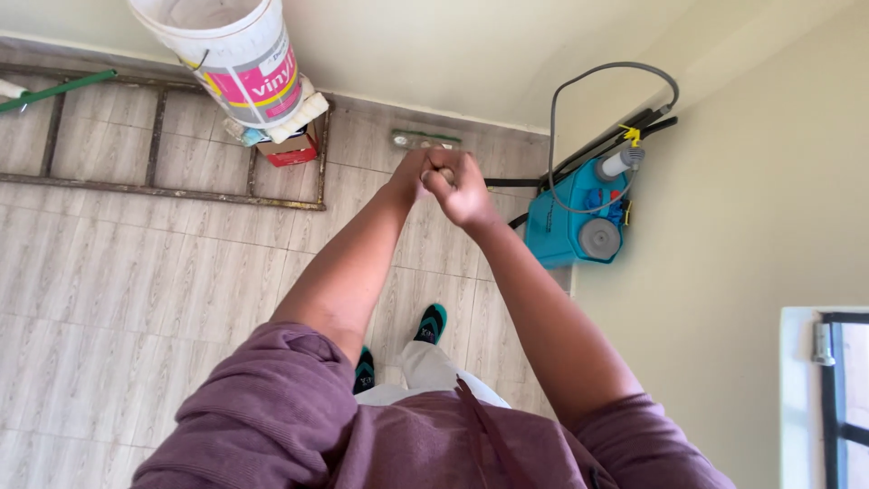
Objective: Fixing the handle of a manual pressure sprayer.
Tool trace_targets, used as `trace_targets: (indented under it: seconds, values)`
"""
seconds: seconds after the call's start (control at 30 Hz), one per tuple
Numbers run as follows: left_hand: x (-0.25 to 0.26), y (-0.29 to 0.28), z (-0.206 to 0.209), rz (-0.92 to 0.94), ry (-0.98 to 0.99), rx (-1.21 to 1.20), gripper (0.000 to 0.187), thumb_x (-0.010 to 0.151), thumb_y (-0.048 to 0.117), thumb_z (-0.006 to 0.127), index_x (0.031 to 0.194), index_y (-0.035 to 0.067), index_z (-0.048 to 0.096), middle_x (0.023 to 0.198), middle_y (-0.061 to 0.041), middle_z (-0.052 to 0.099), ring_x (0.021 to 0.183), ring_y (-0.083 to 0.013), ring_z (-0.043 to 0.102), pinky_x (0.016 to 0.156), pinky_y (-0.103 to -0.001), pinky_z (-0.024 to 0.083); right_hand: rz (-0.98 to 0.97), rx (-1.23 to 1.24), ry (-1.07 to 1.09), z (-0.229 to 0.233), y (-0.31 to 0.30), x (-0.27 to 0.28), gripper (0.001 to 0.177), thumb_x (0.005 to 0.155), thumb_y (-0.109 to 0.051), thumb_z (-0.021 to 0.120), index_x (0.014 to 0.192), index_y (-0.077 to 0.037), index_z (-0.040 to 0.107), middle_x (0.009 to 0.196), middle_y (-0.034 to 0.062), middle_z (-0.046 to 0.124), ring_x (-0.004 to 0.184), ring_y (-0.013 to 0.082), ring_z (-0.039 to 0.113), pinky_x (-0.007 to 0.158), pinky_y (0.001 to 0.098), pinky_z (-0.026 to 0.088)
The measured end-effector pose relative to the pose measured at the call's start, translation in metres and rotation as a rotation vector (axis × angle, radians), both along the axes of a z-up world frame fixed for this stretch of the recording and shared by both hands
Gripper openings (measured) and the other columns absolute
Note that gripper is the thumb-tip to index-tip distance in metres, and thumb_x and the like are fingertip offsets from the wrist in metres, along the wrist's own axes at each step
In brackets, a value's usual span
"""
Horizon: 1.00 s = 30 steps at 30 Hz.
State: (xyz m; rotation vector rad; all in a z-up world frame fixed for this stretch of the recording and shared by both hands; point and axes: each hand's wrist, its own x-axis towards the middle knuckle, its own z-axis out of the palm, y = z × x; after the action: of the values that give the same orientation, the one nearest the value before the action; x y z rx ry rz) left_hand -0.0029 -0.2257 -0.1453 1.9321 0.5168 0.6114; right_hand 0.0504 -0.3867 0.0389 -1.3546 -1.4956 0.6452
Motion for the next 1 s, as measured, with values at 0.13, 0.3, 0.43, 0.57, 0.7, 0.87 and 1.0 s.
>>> trace_targets:
  seconds: [0.13,0.3,0.43,0.57,0.7,0.87,1.0]
  values:
    - [-0.038,-0.033,0.055,-0.039,0.13,0.079,0.01,0.087,0.018,0.069,0.091,0.009,0.069,0.095,-0.008,0.075,0.085,-0.0204,0.07,0.072,-0.032,0.055,-0.051,0.074,0.032,-0.006,-0.003,-0.029,0.018,0.082,-0.016,0.057,0.077,0.002,0.059,0.074,0.0092,0.062,0.07,0.0183,0.06,0.067,0.0336,0.051]
    - [-0.09,-0.071,0.128,0.082,0.338,-0.076,0.02,0.085,0.035,0.074,0.089,0.015,0.071,0.084,-0.01,0.076,0.076,-0.0204,0.074,0.07,-0.035,0.059,-0.151,0.083,0.251,0.047,0.004,-0.061,0.026,0.086,-0.019,0.05,0.062,-0.006,0.05,0.065,0.0069,0.058,0.057,0.0152,0.055,0.054,0.0327,0.05]
    - [-0.133,-0.095,0.137,0.122,0.386,0.023,0.03,0.085,0.04,0.076,0.087,0.01,0.073,0.077,-0.011,0.074,0.07,-0.0221,0.073,0.069,-0.038,0.058,-0.142,0.061,0.429,0.08,-0.002,-0.083,0.025,0.088,-0.018,0.048,0.068,-0.005,0.054,0.062,0.0082,0.054,0.055,0.0167,0.051,0.054,0.0342,0.047]
    - [-0.162,-0.119,0.12,0.091,0.36,-0.051,0.031,0.083,0.038,0.077,0.085,0.008,0.073,0.072,-0.01,0.073,0.067,-0.0234,0.073,0.068,-0.039,0.059,-0.156,0.033,0.619,0.084,-0.03,-0.104,0.022,0.09,-0.017,0.048,0.072,-0.005,0.052,0.063,0.0068,0.051,0.055,0.0182,0.051,0.056,0.0365,0.049]
    - [-0.169,-0.141,0.129,0.062,0.314,0.024,0.025,0.083,0.034,0.075,0.084,0.009,0.075,0.073,-0.011,0.074,0.067,-0.0244,0.073,0.068,-0.041,0.057,-0.187,0.04,0.551,0.084,-0.061,-0.108,0.025,0.091,-0.017,0.047,0.07,-0.005,0.048,0.062,0.0078,0.05,0.054,0.0195,0.052,0.056,0.0364,0.048]
    - [-0.16,-0.143,0.148,0.054,0.305,0.086,0.024,0.084,0.035,0.075,0.087,0.012,0.076,0.076,-0.008,0.076,0.07,-0.0226,0.075,0.069,-0.039,0.059,-0.109,0.129,0.476,0.096,-0.08,-0.117,0.023,0.093,-0.016,0.048,0.073,-0.004,0.05,0.067,0.0071,0.05,0.059,0.0181,0.052,0.061,0.036,0.049]
    - [-0.15,-0.114,0.117,0.055,0.296,0.04,0.028,0.082,0.034,0.079,0.095,0.01,0.074,0.087,-0.01,0.077,0.081,-0.0229,0.075,0.074,-0.037,0.059,-0.213,0.075,0.147,0.066,-0.065,-0.133,0.029,0.089,-0.021,0.05,0.067,-0.003,0.056,0.068,0.0105,0.062,0.06,0.0179,0.06,0.059,0.0364,0.055]
